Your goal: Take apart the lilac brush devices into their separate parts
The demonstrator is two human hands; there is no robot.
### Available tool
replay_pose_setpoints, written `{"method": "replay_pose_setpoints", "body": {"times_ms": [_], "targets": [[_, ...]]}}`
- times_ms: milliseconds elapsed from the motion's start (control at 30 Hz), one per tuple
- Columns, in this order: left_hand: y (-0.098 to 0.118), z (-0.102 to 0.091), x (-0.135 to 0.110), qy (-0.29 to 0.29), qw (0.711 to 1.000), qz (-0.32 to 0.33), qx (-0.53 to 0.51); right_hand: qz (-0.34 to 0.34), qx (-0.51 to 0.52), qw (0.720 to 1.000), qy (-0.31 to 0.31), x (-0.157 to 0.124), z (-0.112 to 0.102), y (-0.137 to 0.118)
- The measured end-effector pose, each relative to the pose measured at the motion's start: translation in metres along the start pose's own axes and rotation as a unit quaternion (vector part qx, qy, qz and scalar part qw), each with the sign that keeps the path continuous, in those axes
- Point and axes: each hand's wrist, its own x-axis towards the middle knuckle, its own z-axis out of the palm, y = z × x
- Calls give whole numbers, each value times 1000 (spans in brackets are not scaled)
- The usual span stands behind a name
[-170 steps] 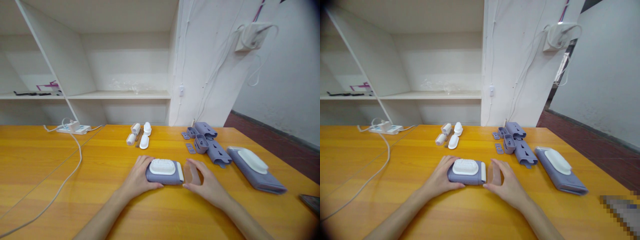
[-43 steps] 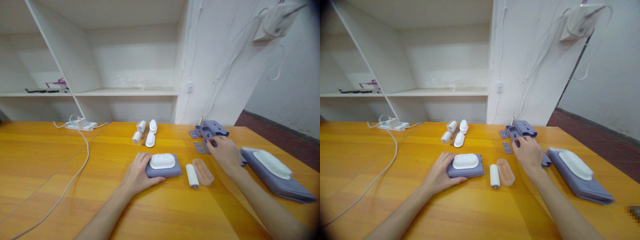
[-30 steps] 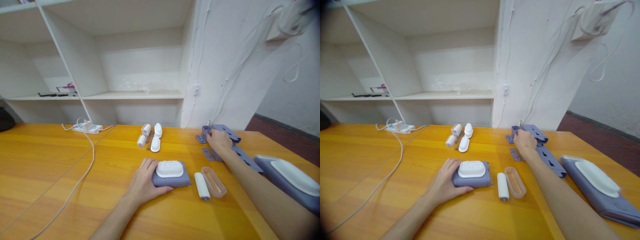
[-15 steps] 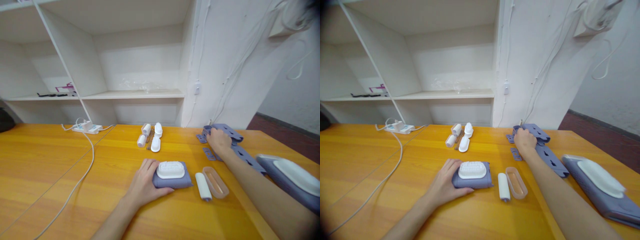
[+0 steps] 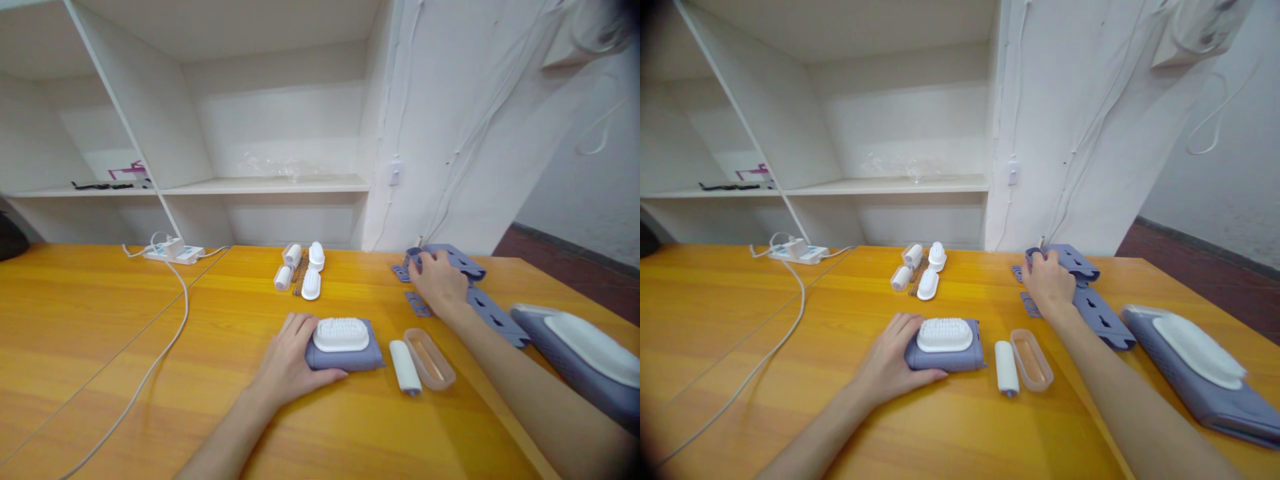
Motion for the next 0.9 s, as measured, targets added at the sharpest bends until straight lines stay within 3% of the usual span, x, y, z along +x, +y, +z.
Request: {"method": "replay_pose_setpoints", "body": {"times_ms": [133,300,467,633,767,900], "targets": [[0,0,-1,-5,1000,-5,3,-30,57,998,23,-36,-19,0],[0,1,-2,-7,1000,-6,6,-95,170,980,30,-101,-43,11],[-2,2,-1,-10,1000,-12,13,-230,205,951,-39,-150,-44,30],[-3,4,-1,-4,1000,-8,12,-268,192,942,-57,-153,-38,40],[-3,3,0,-4,1000,-5,3,-351,183,917,-55,-148,-39,35],[-3,3,0,-6,1000,-6,-3,-366,210,905,-62,-148,-42,28]]}}
